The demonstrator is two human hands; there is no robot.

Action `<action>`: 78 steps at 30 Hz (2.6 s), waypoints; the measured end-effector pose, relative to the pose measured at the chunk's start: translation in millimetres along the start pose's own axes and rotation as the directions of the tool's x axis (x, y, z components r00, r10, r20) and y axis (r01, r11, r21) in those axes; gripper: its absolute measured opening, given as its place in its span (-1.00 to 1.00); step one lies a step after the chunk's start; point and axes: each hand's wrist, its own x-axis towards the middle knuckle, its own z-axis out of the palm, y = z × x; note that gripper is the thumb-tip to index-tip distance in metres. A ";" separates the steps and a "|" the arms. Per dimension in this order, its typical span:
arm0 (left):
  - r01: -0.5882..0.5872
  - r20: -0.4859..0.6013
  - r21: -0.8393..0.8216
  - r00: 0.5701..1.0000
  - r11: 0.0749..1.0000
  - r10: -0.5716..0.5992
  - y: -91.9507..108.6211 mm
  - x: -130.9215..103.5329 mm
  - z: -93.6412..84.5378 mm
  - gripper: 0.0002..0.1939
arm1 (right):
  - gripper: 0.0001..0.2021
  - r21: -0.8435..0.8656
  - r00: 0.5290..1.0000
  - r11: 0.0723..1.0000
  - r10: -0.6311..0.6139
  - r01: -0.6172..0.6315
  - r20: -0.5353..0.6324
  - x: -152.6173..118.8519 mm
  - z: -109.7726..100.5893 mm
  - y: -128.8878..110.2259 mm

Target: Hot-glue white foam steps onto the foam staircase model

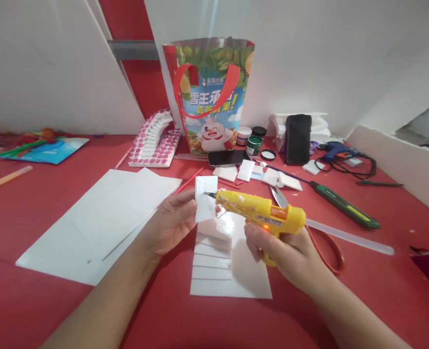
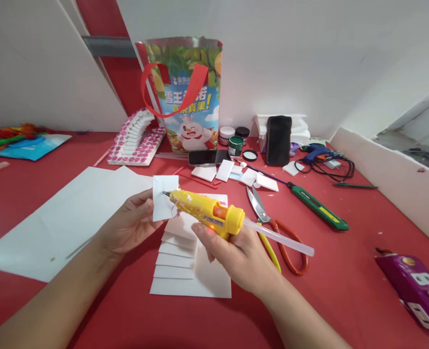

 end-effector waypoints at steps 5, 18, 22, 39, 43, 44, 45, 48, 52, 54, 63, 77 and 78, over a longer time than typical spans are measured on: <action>-0.013 -0.039 0.033 0.999 0.999 0.015 -0.1 -0.8 -2.7 -0.75 | -0.57 -0.005 1.000 1.000 0.017 -0.017 0.006 -0.3 0.9 0.3; -0.056 -0.084 0.035 0.995 0.998 0.059 -0.4 0.1 -2.6 -0.76 | -0.58 -0.014 1.000 1.000 0.004 -0.004 0.028 2.9 4.4 -4.5; -0.059 -0.094 0.019 0.994 0.998 0.061 0.7 -0.1 -1.0 -0.75 | -0.58 -0.027 0.999 1.000 0.011 -0.010 0.039 2.8 4.2 -4.3; -0.064 -0.077 0.057 0.995 0.996 0.068 3.1 -0.6 -3.9 -0.75 | -0.54 -0.112 0.997 0.993 -0.023 0.031 0.072 2.3 4.4 -7.0; -0.062 -0.098 0.019 0.993 0.998 0.063 3.8 0.1 -2.0 -0.75 | -0.54 -0.130 0.997 0.990 -0.035 0.044 0.075 1.4 4.5 -8.7; -0.059 -0.102 0.012 0.993 0.998 0.060 3.9 0.2 -1.7 -0.75 | -0.54 -0.129 0.996 0.990 -0.039 0.049 0.076 1.6 4.7 -9.2; -0.057 -0.106 0.006 0.993 0.998 0.057 4.0 0.3 -1.7 -0.75 | -0.54 -0.129 0.996 0.990 -0.040 0.050 0.077 1.9 5.1 -9.7; -0.050 -0.115 -0.010 0.992 0.999 0.048 4.0 0.6 -2.6 -0.71 | -0.55 -0.131 0.996 0.990 -0.040 0.050 0.079 3.3 6.1 -10.3; -0.049 -0.116 -0.022 0.992 0.999 0.046 4.1 0.9 -4.1 -0.66 | -0.55 -0.135 0.995 0.989 -0.051 0.061 0.083 4.1 6.1 -8.8; -0.052 -0.117 -0.020 0.992 0.998 0.050 4.3 1.0 -4.0 -0.66 | -0.55 -0.140 0.995 0.988 -0.055 0.066 0.082 3.7 5.5 -7.5; -0.075 -0.125 -0.022 0.990 0.997 0.072 4.1 1.2 -4.7 -0.72 | -0.56 -0.148 0.993 0.985 -0.079 0.092 0.086 3.2 5.5 -7.1; -0.117 -0.174 -0.081 0.980 0.990 0.102 4.2 3.9 -5.7 -0.68 | -0.57 -0.112 0.992 0.991 -0.065 0.077 0.105 3.2 5.9 -7.7; -0.115 -0.176 -0.088 0.979 0.989 0.098 4.3 4.1 -5.7 -0.68 | -0.59 -0.071 0.993 0.996 -0.048 0.056 0.110 2.9 5.5 -7.8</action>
